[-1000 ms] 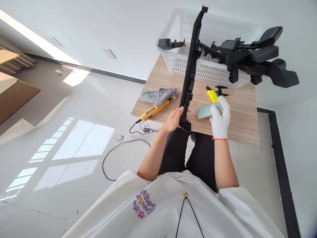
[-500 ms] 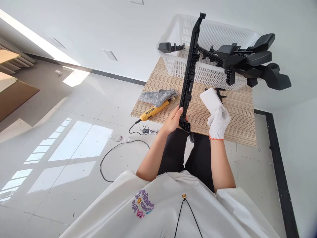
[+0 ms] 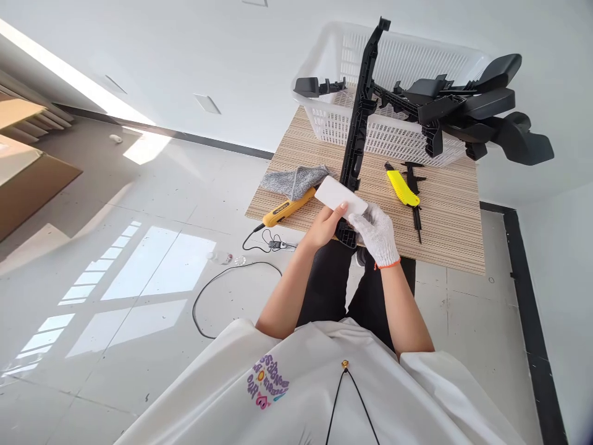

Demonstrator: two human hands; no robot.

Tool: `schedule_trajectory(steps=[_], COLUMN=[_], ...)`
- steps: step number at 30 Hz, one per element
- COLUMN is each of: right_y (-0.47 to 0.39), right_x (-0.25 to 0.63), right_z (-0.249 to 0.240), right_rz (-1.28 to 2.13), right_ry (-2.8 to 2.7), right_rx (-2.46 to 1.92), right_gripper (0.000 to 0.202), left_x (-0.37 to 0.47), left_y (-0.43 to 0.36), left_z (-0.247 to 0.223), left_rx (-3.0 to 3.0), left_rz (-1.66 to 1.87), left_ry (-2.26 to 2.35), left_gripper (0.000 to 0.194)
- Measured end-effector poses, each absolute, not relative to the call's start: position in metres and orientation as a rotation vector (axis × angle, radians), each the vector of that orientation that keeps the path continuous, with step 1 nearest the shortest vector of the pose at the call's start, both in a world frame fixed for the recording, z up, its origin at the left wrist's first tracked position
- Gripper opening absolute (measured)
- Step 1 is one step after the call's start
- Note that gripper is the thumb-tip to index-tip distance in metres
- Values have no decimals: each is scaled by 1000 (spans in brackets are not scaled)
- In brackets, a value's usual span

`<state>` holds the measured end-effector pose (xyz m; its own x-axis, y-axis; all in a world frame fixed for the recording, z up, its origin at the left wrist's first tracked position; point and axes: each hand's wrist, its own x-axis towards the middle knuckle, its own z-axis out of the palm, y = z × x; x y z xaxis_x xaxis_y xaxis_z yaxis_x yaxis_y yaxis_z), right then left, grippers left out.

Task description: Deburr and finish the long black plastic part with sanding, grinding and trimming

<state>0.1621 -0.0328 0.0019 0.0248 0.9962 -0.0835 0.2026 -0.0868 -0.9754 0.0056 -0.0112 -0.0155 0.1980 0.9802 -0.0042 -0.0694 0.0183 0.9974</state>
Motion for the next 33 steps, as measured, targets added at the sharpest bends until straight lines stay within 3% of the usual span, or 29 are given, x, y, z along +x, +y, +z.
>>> schedule_trajectory(steps=[5,9,13,20,25,29,33], right_y=[-46,-50,-48,-48,-49,-50,-50], right_x=[164,156,155,159,162,164,167], right_z=[-1,-2,1,5,10,12,8], right_rz=[723,520,553,622,734,783,826], right_ry=[-1849,-1880,-1818,-1747,-1703,-1658,-1603], right_rx=[-1556,-1693,-1738,-1760,-1716,-1641,-1587], right_gripper=[78,75,68,74,72,66,63], left_x=[10,13,12,-13,-23,-10,4], left_y=[-9,-7,-3,14,26,25,16], left_z=[-13,-9,-7,6,4,-2,5], left_rx=[1109,1238,1403,1314,1453,1573,1757], left_rz=[1132,1082,1132,1467,1286,1293,1250], left_ry=[1089,1096,1185,1235,1128,1376,1478], left_gripper=[65,57,52,54,62,73,67])
